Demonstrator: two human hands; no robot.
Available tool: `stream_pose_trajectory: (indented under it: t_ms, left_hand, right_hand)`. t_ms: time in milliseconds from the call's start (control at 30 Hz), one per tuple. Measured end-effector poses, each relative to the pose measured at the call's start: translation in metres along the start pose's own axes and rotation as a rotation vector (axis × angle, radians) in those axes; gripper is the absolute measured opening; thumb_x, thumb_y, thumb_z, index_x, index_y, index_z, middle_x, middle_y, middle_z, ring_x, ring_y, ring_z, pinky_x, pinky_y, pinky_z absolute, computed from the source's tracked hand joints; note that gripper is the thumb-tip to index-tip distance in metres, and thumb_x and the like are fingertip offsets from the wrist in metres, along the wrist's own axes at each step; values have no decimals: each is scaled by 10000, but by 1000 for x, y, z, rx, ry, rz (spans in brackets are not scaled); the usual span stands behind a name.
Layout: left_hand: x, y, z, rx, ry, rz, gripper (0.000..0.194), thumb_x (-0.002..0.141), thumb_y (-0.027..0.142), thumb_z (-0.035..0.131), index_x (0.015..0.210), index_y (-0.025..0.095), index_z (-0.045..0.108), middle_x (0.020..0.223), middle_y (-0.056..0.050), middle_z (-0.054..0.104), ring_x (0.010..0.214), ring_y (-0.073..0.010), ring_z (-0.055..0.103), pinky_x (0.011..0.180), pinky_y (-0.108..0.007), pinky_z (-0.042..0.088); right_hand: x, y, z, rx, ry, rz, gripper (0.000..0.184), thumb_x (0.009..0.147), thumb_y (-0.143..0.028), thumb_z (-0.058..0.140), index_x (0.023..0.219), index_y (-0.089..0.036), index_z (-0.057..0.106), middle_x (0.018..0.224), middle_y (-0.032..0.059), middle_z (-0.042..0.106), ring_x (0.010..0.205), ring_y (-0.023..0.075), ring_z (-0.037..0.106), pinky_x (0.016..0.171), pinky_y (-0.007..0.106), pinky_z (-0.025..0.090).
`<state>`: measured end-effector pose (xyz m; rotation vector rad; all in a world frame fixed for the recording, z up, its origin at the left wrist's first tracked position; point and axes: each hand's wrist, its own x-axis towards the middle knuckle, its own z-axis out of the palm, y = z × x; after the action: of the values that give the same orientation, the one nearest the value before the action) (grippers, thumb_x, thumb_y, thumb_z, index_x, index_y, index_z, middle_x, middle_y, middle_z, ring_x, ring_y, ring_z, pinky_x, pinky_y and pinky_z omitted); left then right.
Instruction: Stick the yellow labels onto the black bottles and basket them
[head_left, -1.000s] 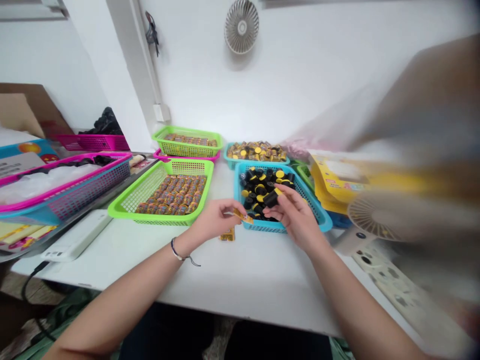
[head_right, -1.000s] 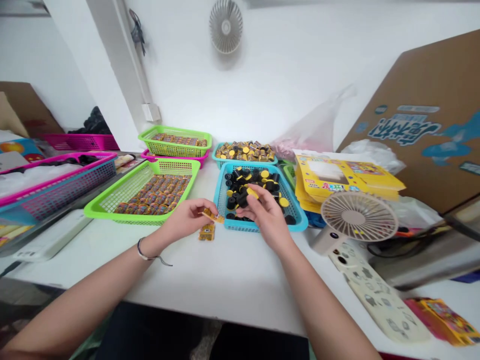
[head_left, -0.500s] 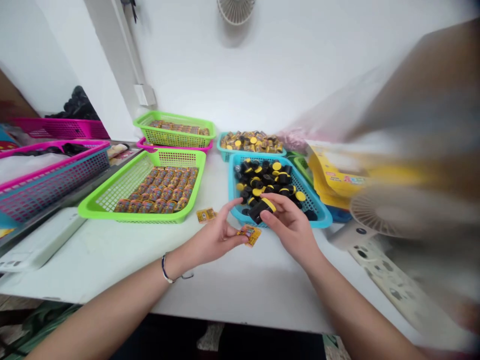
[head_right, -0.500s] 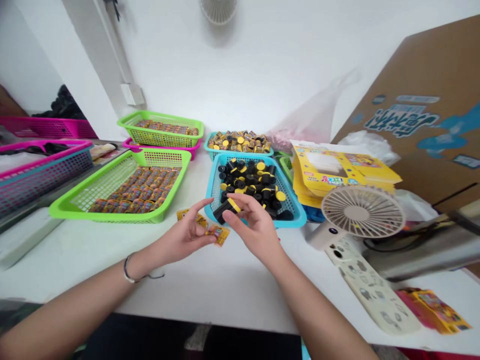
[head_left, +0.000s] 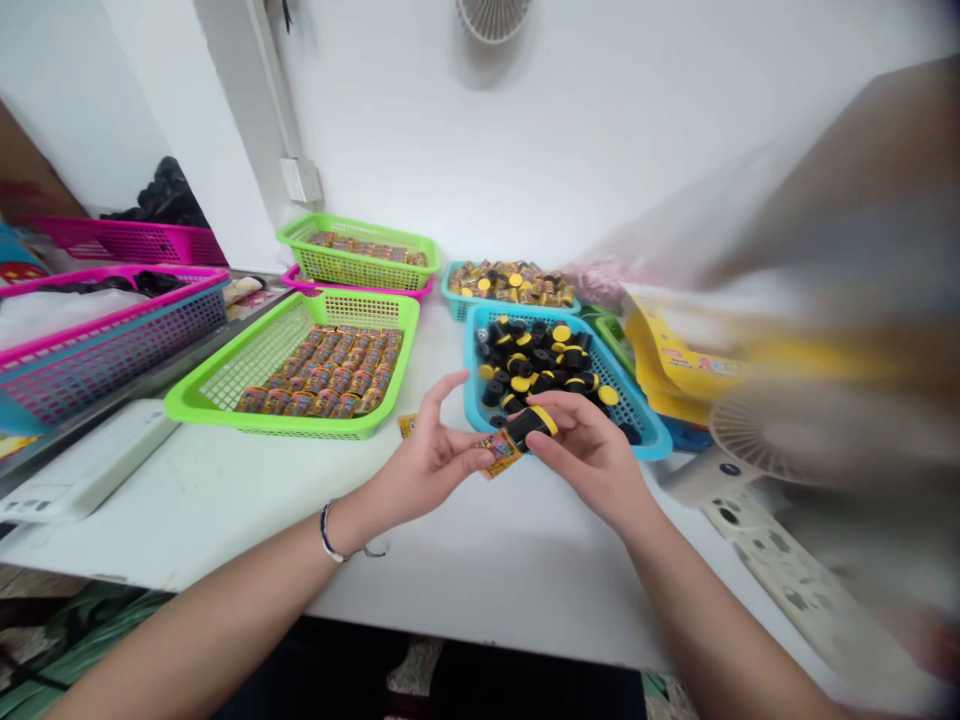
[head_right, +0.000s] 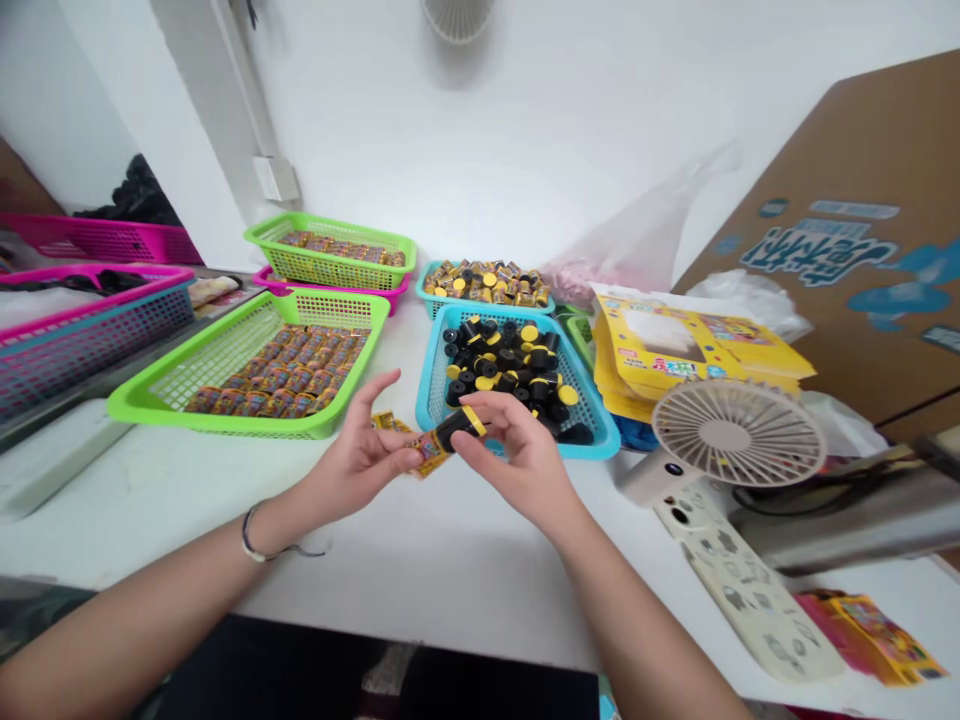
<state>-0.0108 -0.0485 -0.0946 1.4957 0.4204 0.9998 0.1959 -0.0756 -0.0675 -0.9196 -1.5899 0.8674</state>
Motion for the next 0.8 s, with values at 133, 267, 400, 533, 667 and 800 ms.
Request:
stream_pose_trajectory:
  t_ms: [133, 267, 400, 533, 667, 800]
  left_hand:
    - [0, 7, 4, -147, 128, -38, 1059, 784, 194, 779, 1493, 286, -3, 978, -61, 769, 778, -134, 719, 728, -255, 561]
    - [0, 10, 7, -181, 156, -50, 1096, 692, 121, 830, 1478, 272, 81, 944, -53, 772, 792, -162, 736, 726, -275, 587]
    - [0, 10, 9, -169, 176, -57, 1026, 705, 107, 809, 1463, 286, 141, 987, -61, 759, 803, -159, 733, 683, -234, 573]
    - [-1, 7, 9, -158, 198, -77, 1017, 696, 110, 816, 1458, 299, 170, 1040, -71, 749, 826, -167, 733, 697, -239, 569]
    - [-2, 6, 7, -217, 117, -73, 1090, 698, 96, 815, 1484, 291, 86, 1007, -78, 771, 794, -161, 734, 710, -253, 573]
    - [-3, 7, 9, -297, 61, -110, 1154, 697, 88, 817, 1493, 289, 6, 931, -60, 783, 723, -148, 726, 687, -255, 566]
  right_hand:
    - [0, -5, -1, -31, -56, -90, 280, 815, -239, 737, 1070, -304, 641, 975, 12, 698, 836, 138, 658, 761, 297, 572]
    - [-1, -6, -4, -79, -99, -89, 299, 787, -228, 754, 1073, -292, 697, 1106, 55, 636, 862, 143, 637, 710, 286, 589]
    - [-2, -4, -2, -27, -118, -81, 316, 822, -214, 715, 1124, -305, 698, 1083, 56, 627, 930, 158, 663, 761, 305, 609]
    - [-2, 0, 3, 46, -142, -20, 399, 806, -228, 743, 1188, -309, 665, 1004, 34, 672, 913, 161, 685, 819, 349, 615]
    - [0, 5, 1, 25, -165, -74, 313, 782, -278, 781, 1087, -318, 727, 1084, 51, 679, 972, 187, 674, 783, 337, 606]
    - [-1, 7, -2, -78, -212, -150, 295, 874, -379, 680, 1169, -366, 695, 1190, 70, 675, 1092, 218, 648, 855, 385, 583]
